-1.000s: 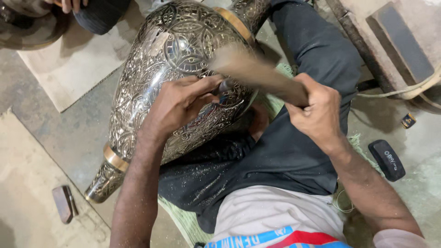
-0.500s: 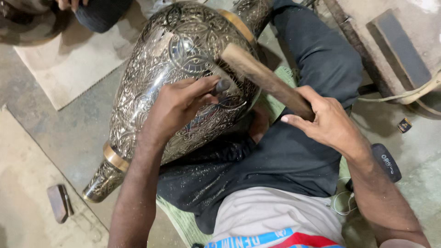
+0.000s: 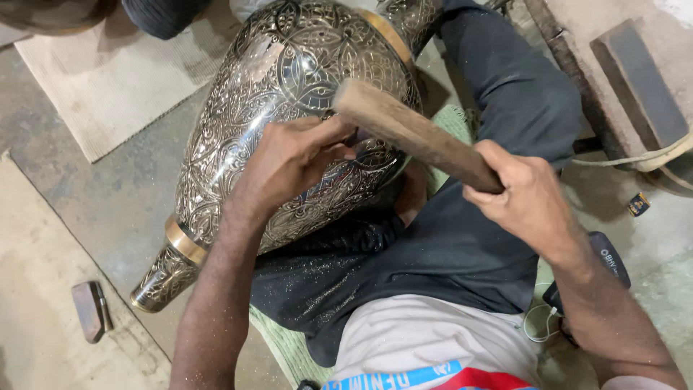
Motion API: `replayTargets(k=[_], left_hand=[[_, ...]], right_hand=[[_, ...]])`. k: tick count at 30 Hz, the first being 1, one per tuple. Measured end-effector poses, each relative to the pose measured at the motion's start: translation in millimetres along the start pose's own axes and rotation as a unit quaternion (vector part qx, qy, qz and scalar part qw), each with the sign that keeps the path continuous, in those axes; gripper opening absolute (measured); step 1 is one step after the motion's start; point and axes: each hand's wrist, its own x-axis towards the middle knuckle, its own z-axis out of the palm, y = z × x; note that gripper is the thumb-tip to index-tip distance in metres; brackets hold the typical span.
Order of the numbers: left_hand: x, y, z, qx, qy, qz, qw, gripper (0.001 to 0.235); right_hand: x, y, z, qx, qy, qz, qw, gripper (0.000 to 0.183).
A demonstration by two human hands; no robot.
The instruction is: The person uses a hammer and chisel to engrave intricate patterns onto a large metal vase. They repeatedly strike the chisel against the vase surface to create detailed designs.
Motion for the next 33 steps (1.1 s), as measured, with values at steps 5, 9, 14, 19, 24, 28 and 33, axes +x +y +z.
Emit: replayTargets(k=[5,9,14,19,24,28,33], left_hand=[[3,3,-7,-0.017,0.006,0.0,1.0,0.023],[7,3,-9,-0.023,-0.017,-0.02,0.999,0.028],[7,0,-10,-0.036,-0.015,0.012,0.999,0.026],[7,1,-13,-0.024,-0.03,0.012,0.999,0.025],[13,2,-17,-0.023,-0.026,0.032,0.999,0.033],[14,2,-20,-0.05,-0.034,0.034,0.998,0.035],[15,-2,-20,-0.058,-0.06,0.03,0.996,0.036]], right_hand=[[5,-5,-5,0.063,0.038,-0.001,0.997,0.021],[7,-1,-3,0.149,0.101,0.036,0.983,0.018],[4,6,-3,0.044,0.093,0.084,0.991,0.016],[-8,5,-8,-0.025,0.121,0.025,0.992,0.021],[-13,6,-10,-0.05,0.147,-0.007,0.988,0.022],[-15,10,-9,0.002,0.128,0.056,0.99,0.021],[-14,10,-8,-0.082,0.085,0.046,0.992,0.021]])
